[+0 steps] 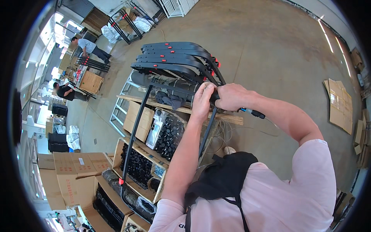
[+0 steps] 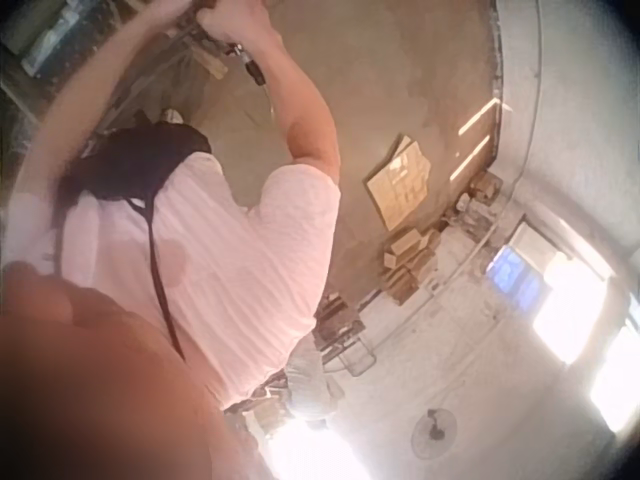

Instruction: Assembling an automotive running board by attaching plastic components and wiring using a power tool and pliers.

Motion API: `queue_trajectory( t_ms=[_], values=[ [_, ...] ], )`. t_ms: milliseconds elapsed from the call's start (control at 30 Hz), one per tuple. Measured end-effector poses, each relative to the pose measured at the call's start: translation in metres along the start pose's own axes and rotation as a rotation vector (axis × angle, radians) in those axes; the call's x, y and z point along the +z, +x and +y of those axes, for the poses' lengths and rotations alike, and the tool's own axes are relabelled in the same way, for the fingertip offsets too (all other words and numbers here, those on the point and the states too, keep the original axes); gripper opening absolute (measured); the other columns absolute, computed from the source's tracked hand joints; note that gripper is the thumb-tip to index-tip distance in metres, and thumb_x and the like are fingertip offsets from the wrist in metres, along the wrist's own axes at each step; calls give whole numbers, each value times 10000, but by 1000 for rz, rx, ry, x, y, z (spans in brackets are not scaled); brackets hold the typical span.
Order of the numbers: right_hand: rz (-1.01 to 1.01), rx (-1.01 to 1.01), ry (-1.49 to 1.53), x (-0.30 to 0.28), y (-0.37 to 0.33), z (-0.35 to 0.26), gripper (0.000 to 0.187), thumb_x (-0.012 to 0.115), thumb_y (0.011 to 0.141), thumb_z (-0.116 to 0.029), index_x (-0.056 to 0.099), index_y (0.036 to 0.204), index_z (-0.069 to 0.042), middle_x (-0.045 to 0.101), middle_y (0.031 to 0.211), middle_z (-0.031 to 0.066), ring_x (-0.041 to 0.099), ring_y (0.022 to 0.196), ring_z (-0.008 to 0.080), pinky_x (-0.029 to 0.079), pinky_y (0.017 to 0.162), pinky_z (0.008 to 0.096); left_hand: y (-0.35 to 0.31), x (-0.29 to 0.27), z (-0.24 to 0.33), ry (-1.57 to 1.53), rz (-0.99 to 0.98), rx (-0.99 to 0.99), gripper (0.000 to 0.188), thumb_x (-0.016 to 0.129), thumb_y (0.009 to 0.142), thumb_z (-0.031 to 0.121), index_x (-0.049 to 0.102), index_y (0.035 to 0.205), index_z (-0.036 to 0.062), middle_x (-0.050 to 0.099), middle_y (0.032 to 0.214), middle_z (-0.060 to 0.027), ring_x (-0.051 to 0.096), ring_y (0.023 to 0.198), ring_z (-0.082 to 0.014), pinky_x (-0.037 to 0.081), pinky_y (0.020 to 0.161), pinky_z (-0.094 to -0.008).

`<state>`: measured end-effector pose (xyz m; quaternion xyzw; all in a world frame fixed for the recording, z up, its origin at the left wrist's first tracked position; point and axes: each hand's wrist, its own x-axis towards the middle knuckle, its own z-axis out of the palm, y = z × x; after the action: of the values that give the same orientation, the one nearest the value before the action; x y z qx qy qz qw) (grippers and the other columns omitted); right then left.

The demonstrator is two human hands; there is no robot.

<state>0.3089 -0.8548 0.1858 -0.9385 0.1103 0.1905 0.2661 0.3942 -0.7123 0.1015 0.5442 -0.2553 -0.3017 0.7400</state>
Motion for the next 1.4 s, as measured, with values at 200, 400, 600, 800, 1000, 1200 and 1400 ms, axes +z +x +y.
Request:
queue_trajectory(
  t_ms=[200,400,600,800,1000,1200,1400],
  values=[
    [35,5,-21,5,-1,-8,357,620,854,-274,719,972,48,744,805,235,757,818,397,592,780,517,-6,-3,-2,-37,31,-20,202,585,1104,243,675,1090,62,655,1037,14,564,979,-84,456,907,-273],
    [-25,114,63,4,-3,-19,313,619,850,-279,718,894,15,738,736,175,751,710,338,597,718,461,-8,-6,-6,-34,41,-23,231,639,1087,271,666,1107,43,650,1001,22,555,932,-62,470,841,-257],
    [-118,231,120,7,-1,-23,244,652,821,-242,720,796,-9,732,707,117,721,634,254,579,658,413,-2,-10,-9,-78,-23,-64,266,654,1074,296,681,1100,33,651,978,23,557,910,-68,471,820,-261],
    [-21,304,102,13,6,-37,214,700,763,-202,739,836,-5,761,824,110,734,778,249,571,731,406,0,-18,-3,-68,-77,-93,312,683,1049,352,712,1093,45,649,939,28,553,880,-74,464,777,-276],
    [14,324,198,20,0,-37,208,709,732,-181,724,818,8,748,799,115,707,745,238,540,694,391,5,-17,0,-100,-135,-95,317,696,1036,359,713,1054,43,642,921,26,550,861,-82,463,774,-284],
    [60,321,301,28,10,-31,200,702,719,-172,688,788,15,712,748,112,690,694,233,523,623,385,14,-24,-1,-174,-162,-77,307,712,1017,344,716,1011,37,638,890,28,553,836,-82,467,752,-285],
    [108,237,219,-1,19,-92,283,696,770,-226,693,873,38,722,784,128,721,652,255,563,621,407,15,-54,53,-120,-54,-3,224,699,1026,254,719,1009,32,669,919,21,576,859,-68,477,783,-265]
  ],
)
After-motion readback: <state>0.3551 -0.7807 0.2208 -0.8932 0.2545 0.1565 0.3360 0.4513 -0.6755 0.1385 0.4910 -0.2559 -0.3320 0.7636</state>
